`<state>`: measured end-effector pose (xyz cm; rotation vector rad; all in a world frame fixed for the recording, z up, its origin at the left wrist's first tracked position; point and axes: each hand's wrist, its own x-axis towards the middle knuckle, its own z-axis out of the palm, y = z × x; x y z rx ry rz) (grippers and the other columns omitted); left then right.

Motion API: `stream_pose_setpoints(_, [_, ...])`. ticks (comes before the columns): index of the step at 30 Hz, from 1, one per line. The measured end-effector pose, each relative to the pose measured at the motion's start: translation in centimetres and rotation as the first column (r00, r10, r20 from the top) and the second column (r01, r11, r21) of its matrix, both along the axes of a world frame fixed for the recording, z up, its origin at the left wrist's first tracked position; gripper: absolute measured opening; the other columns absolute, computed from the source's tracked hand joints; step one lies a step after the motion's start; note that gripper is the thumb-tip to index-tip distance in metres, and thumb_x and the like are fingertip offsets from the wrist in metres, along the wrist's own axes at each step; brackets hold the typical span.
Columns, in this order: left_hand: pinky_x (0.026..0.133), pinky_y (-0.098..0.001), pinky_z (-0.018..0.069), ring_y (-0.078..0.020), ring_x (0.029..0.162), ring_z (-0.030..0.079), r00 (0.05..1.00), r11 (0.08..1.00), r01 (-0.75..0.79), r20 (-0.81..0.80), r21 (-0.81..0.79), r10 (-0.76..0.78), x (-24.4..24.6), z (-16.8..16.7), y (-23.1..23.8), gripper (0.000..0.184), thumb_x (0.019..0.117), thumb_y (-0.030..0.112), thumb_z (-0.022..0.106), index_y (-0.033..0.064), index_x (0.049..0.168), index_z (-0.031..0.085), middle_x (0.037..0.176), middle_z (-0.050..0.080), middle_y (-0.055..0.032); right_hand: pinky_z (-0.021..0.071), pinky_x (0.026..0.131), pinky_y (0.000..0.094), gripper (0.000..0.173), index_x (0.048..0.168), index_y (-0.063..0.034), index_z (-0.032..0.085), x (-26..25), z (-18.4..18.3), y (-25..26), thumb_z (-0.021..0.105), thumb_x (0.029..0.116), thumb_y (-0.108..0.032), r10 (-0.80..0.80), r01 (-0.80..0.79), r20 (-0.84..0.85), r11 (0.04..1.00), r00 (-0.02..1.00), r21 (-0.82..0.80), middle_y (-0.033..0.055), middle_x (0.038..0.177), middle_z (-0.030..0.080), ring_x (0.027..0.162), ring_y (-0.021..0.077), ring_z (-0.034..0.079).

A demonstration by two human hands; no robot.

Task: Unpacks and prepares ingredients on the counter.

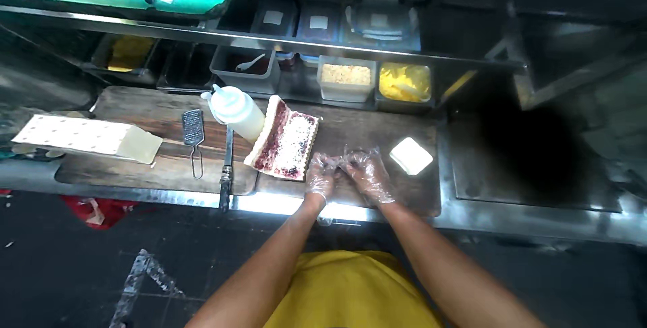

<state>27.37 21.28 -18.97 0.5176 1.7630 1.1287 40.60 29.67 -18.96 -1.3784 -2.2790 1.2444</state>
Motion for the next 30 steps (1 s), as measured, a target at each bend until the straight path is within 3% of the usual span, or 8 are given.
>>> stream_pose_setpoints(2, [0.086, -0.0453, 0.0622, -0.0225, 0.097, 0.072, 0.996, 0.998, -0.062, 0.071, 0.012, 0.061, 0.4, -0.1, 0.1, 0.019, 0.104, 0.015, 0.06, 0.0073, 0.121, 0.057, 0.114, 0.07, -0.0103, 0.0541, 0.102, 0.0438, 0.024, 0.111, -0.0213, 0.078, 0.0, -0.7, -0.3, 0.064, 0.0988, -0.037, -0.007, 0.007, -0.021, 1.0, 1.0, 0.013, -0.0011, 0.109, 0.076, 0.107, 0.0129, 0.069])
stream_pose_setpoints(6, [0.086, -0.0468, 0.0601, -0.0243, 0.096, 0.07, 0.998, 1.0, 0.011, 0.07, -0.026, -0.009, 0.0, 0.5, -0.1, 0.02, 0.1045, 0.016, 0.059, 0.0055, 0.121, 0.056, 0.111, 0.067, -0.0141, 0.0466, 0.11, 0.0485, 0.032, 0.129, -0.0214, 0.073, -0.3, 0.1, -0.3, 0.058, 0.1029, -0.032, 0.098, -0.098, 0.078, 0.995, 0.992, -0.014, 0.0036, 0.125, 0.073, 0.121, 0.0197, 0.065])
stream_pose_setpoints(12, [0.084, -0.0425, 0.0615, -0.0222, 0.094, 0.07, 0.975, 0.996, -0.082, 0.207, 0.024, 0.076, 0.0, 1.0, 0.2, 0.018, 0.1036, 0.009, 0.058, 0.005, 0.121, 0.054, 0.11, 0.067, -0.0125, 0.0483, 0.109, 0.0488, 0.03, 0.121, -0.0174, 0.075, -0.7, -0.9, 0.3, 0.057, 0.1032, -0.032, 0.075, -0.075, 0.112, 0.997, 0.991, -0.003, 0.0075, 0.12, 0.074, 0.119, 0.0233, 0.066])
stream_pose_setpoints(16, [0.084, -0.0442, 0.0609, -0.0228, 0.094, 0.07, 0.997, 0.999, -0.029, 0.072, -0.038, 0.032, 0.1, 0.8, 0.0, 0.021, 0.1046, 0.017, 0.059, 0.007, 0.123, 0.056, 0.111, 0.069, -0.0122, 0.0479, 0.11, 0.0442, 0.023, 0.118, -0.0126, 0.077, 0.3, -0.4, 0.1, 0.066, 0.0993, -0.019, -0.122, 0.12, -0.056, 0.992, 0.991, -0.025, 0.0094, 0.125, 0.072, 0.121, 0.0216, 0.065])
stream_pose_setpoints(19, [0.087, -0.0497, 0.0606, -0.0258, 0.098, 0.072, 0.995, 0.995, 0.059, -0.074, -0.076, -0.065, 0.0, 1.0, -0.1, 0.022, 0.1069, 0.02, 0.055, 0.0076, 0.125, 0.056, 0.115, 0.07, -0.0131, 0.0491, 0.11, 0.0452, 0.025, 0.122, -0.0111, 0.075, 1.0, -0.1, 0.4, 0.064, 0.1005, -0.017, -0.148, 0.148, -0.02, 0.989, 0.989, 0.022, 0.0109, 0.128, 0.071, 0.122, 0.0234, 0.066])
stream_pose_setpoints(21, [0.089, -0.0521, 0.0588, -0.0271, 0.099, 0.071, 0.977, 0.99, 0.111, -0.171, -0.087, -0.124, -0.1, 1.2, -0.1, 0.02, 0.1068, 0.019, 0.054, 0.0064, 0.122, 0.057, 0.113, 0.071, -0.0138, 0.0471, 0.111, 0.0484, 0.029, 0.129, -0.0111, 0.072, 1.1, 1.0, 0.8, 0.059, 0.1025, -0.016, -0.088, 0.088, 0.071, 0.996, 0.994, 0.002, 0.013, 0.132, 0.069, 0.125, 0.0271, 0.063])
stream_pose_setpoints(25, [0.093, -0.054, 0.0557, -0.0284, 0.104, 0.069, 0.922, 0.973, 0.204, -0.313, -0.111, -0.229, -0.3, 1.8, -0.3, 0.019, 0.1051, 0.02, 0.058, 0.0056, 0.118, 0.06, 0.116, 0.07, -0.0144, 0.0442, 0.114, 0.0494, 0.036, 0.136, -0.0118, 0.065, 0.6, 1.3, 0.5, 0.055, 0.1044, -0.026, 0.227, -0.26, 0.278, 0.962, 0.933, 0.087, 0.0127, 0.136, 0.065, 0.131, 0.029, 0.058])
stream_pose_setpoints(30, [0.096, -0.053, 0.0545, -0.0287, 0.105, 0.068, 0.901, 0.97, 0.206, -0.361, -0.128, -0.239, -0.6, 1.5, -0.2, 0.02, 0.1035, 0.017, 0.061, 0.0049, 0.119, 0.061, 0.115, 0.07, -0.0149, 0.0499, 0.107, 0.0488, 0.031, 0.129, -0.0093, 0.068, -0.4, 1.1, -0.6, 0.055, 0.1033, -0.019, 0.237, -0.304, 0.334, 0.938, 0.912, 0.165, 0.0133, 0.134, 0.066, 0.127, 0.0302, 0.061])
